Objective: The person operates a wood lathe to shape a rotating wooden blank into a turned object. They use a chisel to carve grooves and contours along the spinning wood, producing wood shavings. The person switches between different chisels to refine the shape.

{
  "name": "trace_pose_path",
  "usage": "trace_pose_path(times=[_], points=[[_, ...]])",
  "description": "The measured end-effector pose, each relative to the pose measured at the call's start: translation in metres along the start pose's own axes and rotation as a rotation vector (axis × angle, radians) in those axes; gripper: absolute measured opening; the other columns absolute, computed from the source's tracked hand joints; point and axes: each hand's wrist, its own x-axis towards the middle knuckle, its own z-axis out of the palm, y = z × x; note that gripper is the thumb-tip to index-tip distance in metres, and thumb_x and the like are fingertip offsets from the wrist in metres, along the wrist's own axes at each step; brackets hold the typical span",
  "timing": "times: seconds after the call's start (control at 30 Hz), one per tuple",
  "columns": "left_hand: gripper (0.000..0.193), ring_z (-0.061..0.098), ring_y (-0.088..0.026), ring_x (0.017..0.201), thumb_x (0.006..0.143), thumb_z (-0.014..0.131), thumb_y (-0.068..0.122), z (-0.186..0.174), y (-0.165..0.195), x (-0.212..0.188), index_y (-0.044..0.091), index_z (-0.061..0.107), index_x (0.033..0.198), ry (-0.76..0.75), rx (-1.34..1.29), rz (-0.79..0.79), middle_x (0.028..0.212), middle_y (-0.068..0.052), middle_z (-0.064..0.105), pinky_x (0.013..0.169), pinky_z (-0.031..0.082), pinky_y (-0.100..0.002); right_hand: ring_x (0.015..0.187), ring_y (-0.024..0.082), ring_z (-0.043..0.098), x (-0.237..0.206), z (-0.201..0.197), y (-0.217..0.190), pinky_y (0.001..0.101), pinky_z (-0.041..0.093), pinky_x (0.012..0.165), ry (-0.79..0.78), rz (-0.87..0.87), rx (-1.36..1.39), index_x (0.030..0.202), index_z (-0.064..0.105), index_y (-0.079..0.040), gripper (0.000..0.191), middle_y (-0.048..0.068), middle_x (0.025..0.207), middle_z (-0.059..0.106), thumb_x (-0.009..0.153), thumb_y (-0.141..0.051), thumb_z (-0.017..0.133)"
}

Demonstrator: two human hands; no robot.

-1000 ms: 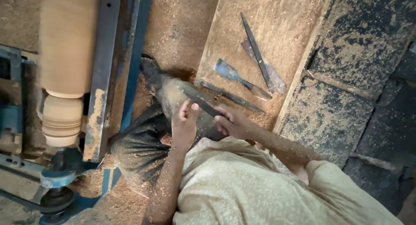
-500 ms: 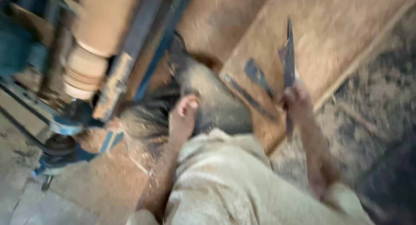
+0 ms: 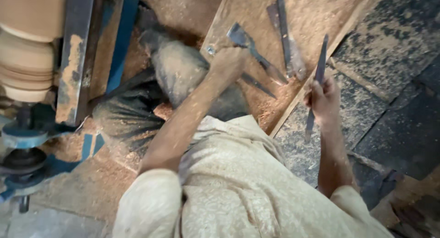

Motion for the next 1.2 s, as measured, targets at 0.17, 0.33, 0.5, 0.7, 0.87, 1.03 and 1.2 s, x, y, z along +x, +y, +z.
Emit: trace_pose_path(times=[0.17, 0.33, 0.5, 0.7, 0.87, 1.03, 1.2], points=[[0.042, 0.048, -0.043, 0.138, 0.090, 0.053, 0.020, 0.043, 0.044, 0.085, 0.021, 0.062, 0.130, 0.375, 0.268, 0.423, 0.150, -0.016, 0.053, 0.113, 0.031, -0.060, 0.048, 0.008, 0.047, -0.020, -0.028, 0.041, 0.0259, 0.038, 0.039, 0.098, 0.108, -0.046, 0.106, 0.053, -0.013, 0.009, -0.002, 0.066, 0.050, 0.102, -0.011, 0.060], [0.033, 0.041, -0.035, 0.149, 0.102, 0.049, 0.030, 0.045, 0.069, 0.106, 0.019, 0.064, 0.128, -0.071, 0.493, 0.461, 0.153, -0.013, 0.050, 0.124, 0.027, -0.057, 0.049, 0.010, 0.050, -0.032, -0.039, 0.086, 0.0279, 0.037, 0.040, 0.091, 0.241, -0.059, 0.099, 0.054, -0.008, 0.009, 0.001, 0.066, 0.054, 0.102, -0.013, 0.060], [0.033, 0.046, -0.033, 0.141, 0.102, 0.051, 0.029, 0.036, 0.086, 0.102, 0.017, 0.063, 0.130, -0.033, 0.470, 0.462, 0.147, -0.011, 0.053, 0.118, 0.033, -0.053, 0.050, 0.010, 0.049, -0.015, -0.043, 0.109, 0.0270, 0.037, 0.042, 0.080, 0.143, 0.013, 0.100, 0.052, -0.010, 0.010, 0.001, 0.067, 0.053, 0.103, -0.015, 0.061], [0.033, 0.053, -0.030, 0.132, 0.102, 0.054, 0.027, -0.012, 0.087, 0.106, 0.016, 0.061, 0.133, 0.016, 0.411, 0.398, 0.140, -0.009, 0.057, 0.111, 0.040, -0.048, 0.052, 0.011, 0.050, 0.006, -0.034, 0.080, 0.0283, 0.038, 0.043, 0.055, 0.173, 0.084, 0.098, 0.053, -0.009, 0.012, 0.003, 0.070, 0.052, 0.103, -0.011, 0.063], [0.034, 0.058, -0.027, 0.125, 0.102, 0.056, 0.026, -0.030, 0.114, 0.116, 0.015, 0.060, 0.135, 0.083, 0.269, 0.346, 0.135, -0.007, 0.061, 0.105, 0.046, -0.044, 0.058, 0.012, 0.053, -0.010, -0.043, 0.047, 0.0282, 0.042, 0.048, 0.169, 0.089, 0.068, 0.102, 0.053, -0.009, 0.005, 0.003, 0.076, 0.056, 0.106, -0.005, 0.055], [0.036, 0.063, -0.024, 0.117, 0.103, 0.059, 0.024, -0.036, 0.114, 0.107, 0.014, 0.059, 0.137, 0.308, -0.233, 0.232, 0.129, -0.006, 0.064, 0.099, 0.052, -0.039, 0.058, 0.016, 0.049, -0.006, -0.051, 0.016, 0.0325, 0.043, 0.051, 0.117, -0.044, 0.312, 0.109, 0.052, -0.013, 0.009, 0.004, 0.079, 0.054, 0.116, -0.012, 0.046], [0.037, 0.069, -0.022, 0.109, 0.103, 0.061, 0.023, -0.077, 0.047, 0.023, 0.013, 0.058, 0.139, 0.672, -0.988, -0.192, 0.123, -0.004, 0.068, 0.093, 0.058, -0.035, 0.069, 0.018, 0.058, 0.014, -0.007, -0.027, 0.0316, 0.049, 0.059, -0.225, -0.119, 0.211, 0.117, 0.053, -0.013, 0.007, 0.005, 0.089, 0.061, 0.120, -0.015, 0.047]])
